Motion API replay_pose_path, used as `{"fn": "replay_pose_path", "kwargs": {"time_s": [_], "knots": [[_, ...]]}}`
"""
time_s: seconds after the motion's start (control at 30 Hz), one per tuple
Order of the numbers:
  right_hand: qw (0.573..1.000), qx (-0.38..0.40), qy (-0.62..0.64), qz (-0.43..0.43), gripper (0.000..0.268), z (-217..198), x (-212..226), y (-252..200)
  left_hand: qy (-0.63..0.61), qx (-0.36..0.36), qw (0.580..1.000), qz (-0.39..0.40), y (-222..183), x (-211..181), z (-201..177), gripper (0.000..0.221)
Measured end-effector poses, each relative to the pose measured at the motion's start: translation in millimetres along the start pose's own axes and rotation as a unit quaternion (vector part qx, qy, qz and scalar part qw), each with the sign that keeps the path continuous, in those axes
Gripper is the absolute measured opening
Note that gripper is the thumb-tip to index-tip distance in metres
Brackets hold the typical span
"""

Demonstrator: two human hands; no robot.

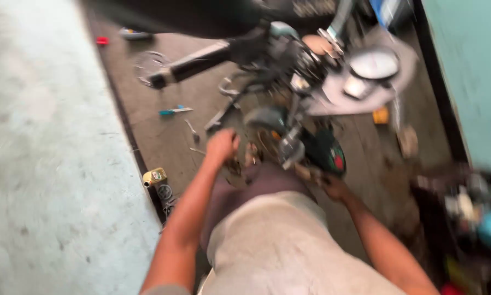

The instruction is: The recorder is working on the electrical wiring and components underneath the seat and near the front of a motorcycle.

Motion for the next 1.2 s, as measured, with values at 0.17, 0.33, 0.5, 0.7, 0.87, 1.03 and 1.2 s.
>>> {"fn": "replay_pose_path", "kwargs": {"time_s": [0.17, 0.33, 0.5, 0.7, 0.87, 1.03, 1.2], "knots": [[0.985, -0.106, 0.133, -0.026, 0.047, 24.9, 75.6, -63.8, -0.014, 0.018, 0.997, 0.08, 99.5, -25.2, -7.8, 0.032], [0.964, -0.138, 0.219, 0.062, 0.042, 121.4, 70.0, -69.9, 0.044, 0.006, 0.987, 0.156, 172.8, -39.6, 18.2, 0.059], [0.93, -0.193, 0.281, 0.136, 0.041, 163.3, 153.9, -72.5, 0.057, -0.007, 0.963, 0.264, 220.5, -62.5, 28.5, 0.074], [0.891, -0.219, 0.38, 0.117, 0.037, 185.2, 260.0, -23.3, -0.109, 0.08, 0.948, 0.288, 298.0, 0.3, 95.4, 0.047], [0.872, -0.252, 0.419, 0.01, 0.032, 177.8, 306.2, 32.9, -0.113, 0.151, 0.931, 0.312, 307.1, 29.1, 84.2, 0.039], [0.886, -0.275, 0.373, -0.006, 0.032, 138.3, 304.2, 86.1, -0.137, 0.177, 0.912, 0.345, 346.6, 10.6, 74.9, 0.032], [0.874, -0.346, 0.338, -0.059, 0.036, 84.8, 286.9, 157.8, -0.155, 0.199, 0.887, 0.386, 388.6, 14.4, 89.0, 0.026]]}}
Point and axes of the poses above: each hand's wrist, its own y-axis towards the middle knuckle, its own z-axis out of the palm, x = y × z, the point moved 5 cm from there along y, towards the middle knuckle, and after that the axes turned 1 degree about z, right-handed, at the moved point
